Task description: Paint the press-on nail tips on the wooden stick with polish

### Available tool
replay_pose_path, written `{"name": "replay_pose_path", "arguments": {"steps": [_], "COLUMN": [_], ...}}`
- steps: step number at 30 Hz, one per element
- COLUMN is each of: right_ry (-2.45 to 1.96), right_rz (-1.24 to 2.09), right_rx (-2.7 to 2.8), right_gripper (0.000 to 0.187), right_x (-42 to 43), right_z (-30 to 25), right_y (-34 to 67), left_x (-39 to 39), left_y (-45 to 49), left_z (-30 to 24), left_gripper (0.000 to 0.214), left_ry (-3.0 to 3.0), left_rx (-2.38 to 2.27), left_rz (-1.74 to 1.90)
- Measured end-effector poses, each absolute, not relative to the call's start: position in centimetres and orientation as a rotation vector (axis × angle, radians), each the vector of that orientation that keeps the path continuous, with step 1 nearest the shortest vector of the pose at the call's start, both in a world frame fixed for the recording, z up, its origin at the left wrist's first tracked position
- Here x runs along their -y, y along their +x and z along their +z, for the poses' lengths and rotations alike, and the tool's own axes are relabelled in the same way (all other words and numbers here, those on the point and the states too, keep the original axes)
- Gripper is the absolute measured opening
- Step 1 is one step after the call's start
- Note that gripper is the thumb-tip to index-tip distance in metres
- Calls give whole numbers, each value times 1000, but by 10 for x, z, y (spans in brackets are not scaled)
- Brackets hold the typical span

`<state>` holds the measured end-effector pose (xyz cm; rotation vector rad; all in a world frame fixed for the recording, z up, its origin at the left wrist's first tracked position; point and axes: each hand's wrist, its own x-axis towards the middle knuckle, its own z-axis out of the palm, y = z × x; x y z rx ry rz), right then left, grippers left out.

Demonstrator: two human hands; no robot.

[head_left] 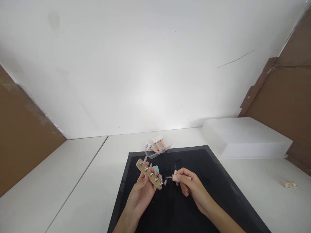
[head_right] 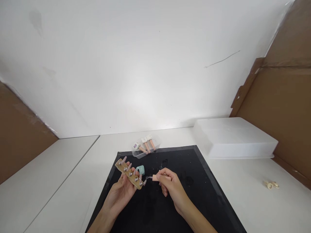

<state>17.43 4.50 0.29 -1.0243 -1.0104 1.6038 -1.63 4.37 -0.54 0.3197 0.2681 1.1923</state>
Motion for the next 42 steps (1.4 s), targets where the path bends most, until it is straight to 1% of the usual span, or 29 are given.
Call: {"name": "replay_pose_path", "arguments": {"steps": [5,9,13,20,25,29,33,39,42], "right_ry": [-961,-933,-997,-1070,-965,-930,-991,-1062,-1011], "right_rz": [1651,1704,1675,1600,1659,1707,1657,1568,1602], "right_rx": [983,1063,1097,1004,962,1043,1103,1015,955], "right_gripper": [21,22,23,24,26,24,23,26,24], "right_x": [-45,-41,-41,-46,-45,-42,-42,-45,-45], "right_z": [5,9,9,4,6,8,6,5,6], "right_y": [175,175,174,175,176,175,174,173,174], "left_x": [-44,-44,-44,-43,-43,-44,-44,-43,-43], "left_y": [-17,-16,-15,-16,-16,-16,-16,-16,-16], "left_z": [-5,-3,-3,-5,-4,-5,-6,-6,-4], "left_gripper": [38,39,37,35,35,35,37,37,37], "left_ry": [336,343,336,329,318,338,362,332,308], "left_rx": [-270,-295,-287,-257,-264,-267,-258,-276,-271], "left_rz": [1182,1199,1203,1194,1198,1206,1198,1193,1187]}}
